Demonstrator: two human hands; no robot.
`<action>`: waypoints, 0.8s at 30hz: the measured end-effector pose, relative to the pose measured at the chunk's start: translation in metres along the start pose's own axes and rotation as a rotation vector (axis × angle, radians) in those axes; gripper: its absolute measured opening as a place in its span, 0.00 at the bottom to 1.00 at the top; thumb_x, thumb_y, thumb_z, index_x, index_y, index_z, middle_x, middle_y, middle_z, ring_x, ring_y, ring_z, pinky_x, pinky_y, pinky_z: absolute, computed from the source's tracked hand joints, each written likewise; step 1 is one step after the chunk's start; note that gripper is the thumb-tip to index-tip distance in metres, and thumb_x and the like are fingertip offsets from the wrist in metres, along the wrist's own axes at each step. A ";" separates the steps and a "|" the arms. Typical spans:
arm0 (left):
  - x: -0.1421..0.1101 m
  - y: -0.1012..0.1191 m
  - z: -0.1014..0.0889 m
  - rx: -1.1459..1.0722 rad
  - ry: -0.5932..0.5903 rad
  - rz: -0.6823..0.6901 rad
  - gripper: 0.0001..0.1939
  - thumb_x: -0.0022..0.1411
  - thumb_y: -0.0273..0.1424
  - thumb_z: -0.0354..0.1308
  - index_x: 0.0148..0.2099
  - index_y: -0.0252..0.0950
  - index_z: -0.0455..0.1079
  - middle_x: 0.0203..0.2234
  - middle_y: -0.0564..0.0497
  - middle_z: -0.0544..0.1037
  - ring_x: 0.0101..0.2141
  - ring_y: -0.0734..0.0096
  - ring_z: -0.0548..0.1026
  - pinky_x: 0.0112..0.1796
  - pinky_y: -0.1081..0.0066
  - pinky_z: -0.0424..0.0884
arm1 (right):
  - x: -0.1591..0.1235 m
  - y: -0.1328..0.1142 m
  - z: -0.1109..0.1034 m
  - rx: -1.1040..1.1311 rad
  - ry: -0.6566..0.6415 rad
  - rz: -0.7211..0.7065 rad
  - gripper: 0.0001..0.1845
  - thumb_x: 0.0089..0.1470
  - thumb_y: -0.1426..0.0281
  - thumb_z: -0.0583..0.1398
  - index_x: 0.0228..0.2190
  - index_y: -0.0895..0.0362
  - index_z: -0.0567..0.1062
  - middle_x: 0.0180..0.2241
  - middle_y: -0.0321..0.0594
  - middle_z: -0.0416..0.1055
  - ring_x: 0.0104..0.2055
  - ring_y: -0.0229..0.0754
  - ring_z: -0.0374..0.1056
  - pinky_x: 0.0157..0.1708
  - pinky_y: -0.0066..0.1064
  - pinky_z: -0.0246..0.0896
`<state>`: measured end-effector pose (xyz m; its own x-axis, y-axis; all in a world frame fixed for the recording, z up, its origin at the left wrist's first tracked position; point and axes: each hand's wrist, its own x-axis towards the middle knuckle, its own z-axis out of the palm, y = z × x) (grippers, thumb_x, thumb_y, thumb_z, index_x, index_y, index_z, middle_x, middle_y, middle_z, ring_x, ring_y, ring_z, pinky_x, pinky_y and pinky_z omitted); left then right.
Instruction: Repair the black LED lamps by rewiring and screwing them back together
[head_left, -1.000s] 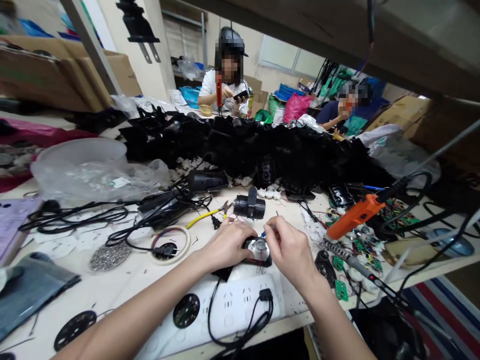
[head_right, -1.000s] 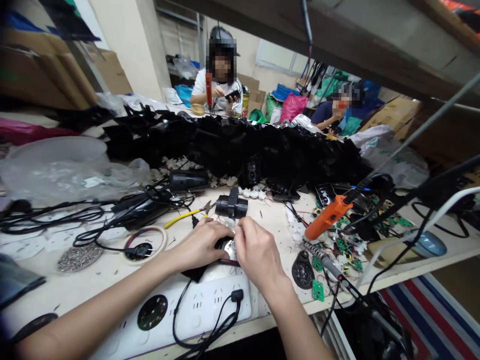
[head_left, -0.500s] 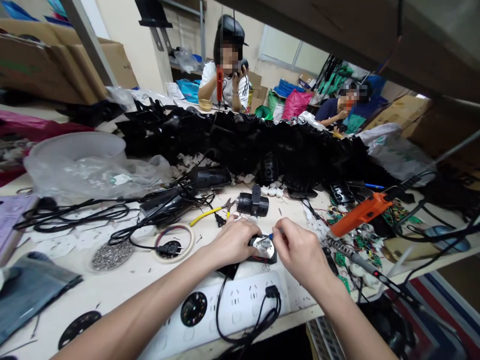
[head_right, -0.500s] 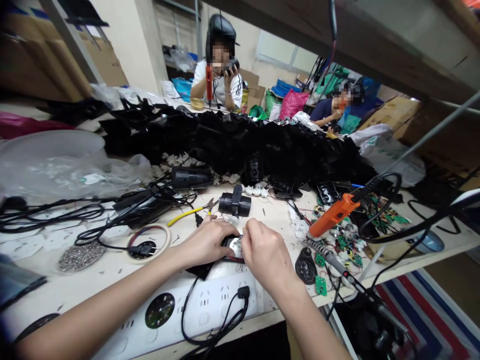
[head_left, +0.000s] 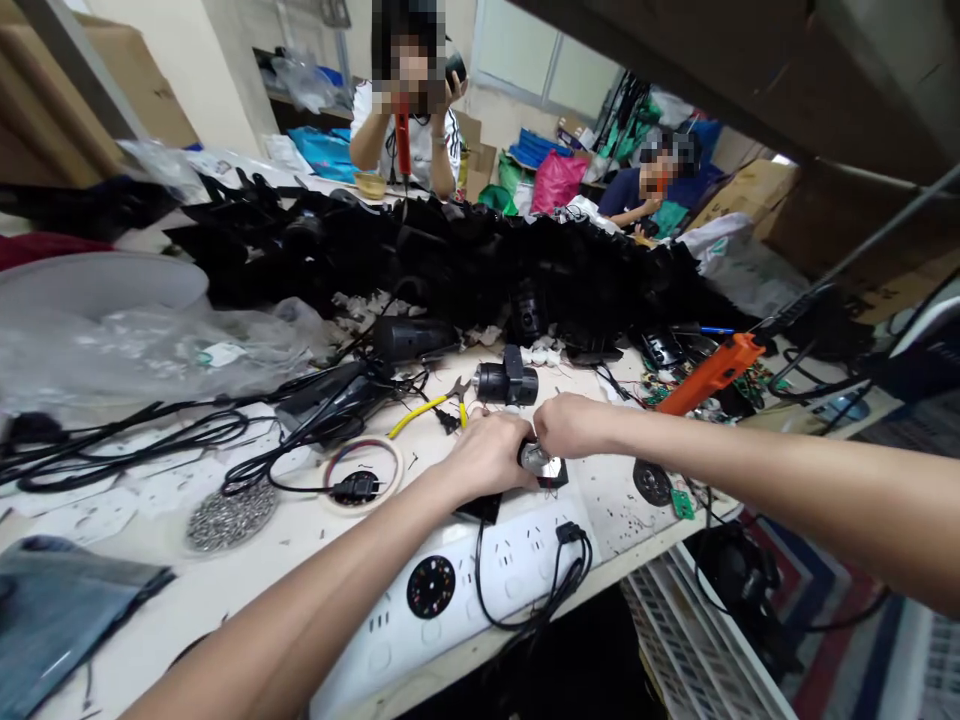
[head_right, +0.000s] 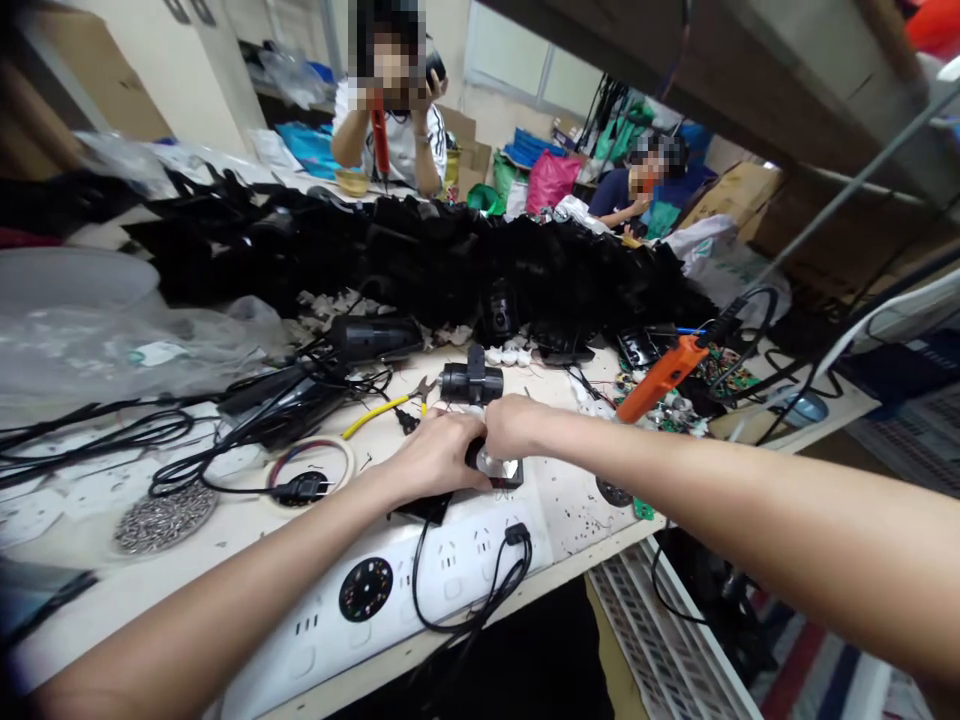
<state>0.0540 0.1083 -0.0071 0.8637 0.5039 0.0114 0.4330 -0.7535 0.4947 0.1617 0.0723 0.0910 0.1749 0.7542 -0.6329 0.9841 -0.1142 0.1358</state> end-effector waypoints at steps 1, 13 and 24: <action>0.000 0.000 0.001 -0.003 0.008 0.002 0.23 0.44 0.46 0.69 0.39 0.37 0.72 0.36 0.48 0.79 0.39 0.53 0.76 0.44 0.59 0.63 | 0.002 0.001 -0.001 0.008 -0.041 0.011 0.13 0.50 0.73 0.58 0.36 0.63 0.80 0.25 0.45 0.75 0.25 0.41 0.70 0.25 0.29 0.61; 0.003 -0.002 0.003 -0.059 0.031 0.022 0.25 0.44 0.44 0.69 0.41 0.35 0.73 0.38 0.45 0.80 0.40 0.51 0.76 0.46 0.56 0.63 | 0.014 0.001 -0.010 -0.233 0.018 -0.143 0.12 0.49 0.72 0.59 0.35 0.57 0.81 0.35 0.48 0.78 0.37 0.50 0.73 0.30 0.32 0.61; 0.002 -0.008 0.004 -0.070 0.025 0.008 0.20 0.43 0.45 0.69 0.36 0.38 0.76 0.34 0.48 0.80 0.38 0.53 0.75 0.47 0.57 0.62 | 0.012 -0.003 -0.008 -0.430 0.041 -0.485 0.08 0.44 0.79 0.61 0.26 0.58 0.80 0.32 0.45 0.78 0.39 0.48 0.72 0.40 0.36 0.60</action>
<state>0.0536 0.1135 -0.0144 0.8599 0.5091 0.0367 0.4065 -0.7266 0.5539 0.1610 0.0869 0.0889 -0.2964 0.6800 -0.6707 0.8498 0.5083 0.1398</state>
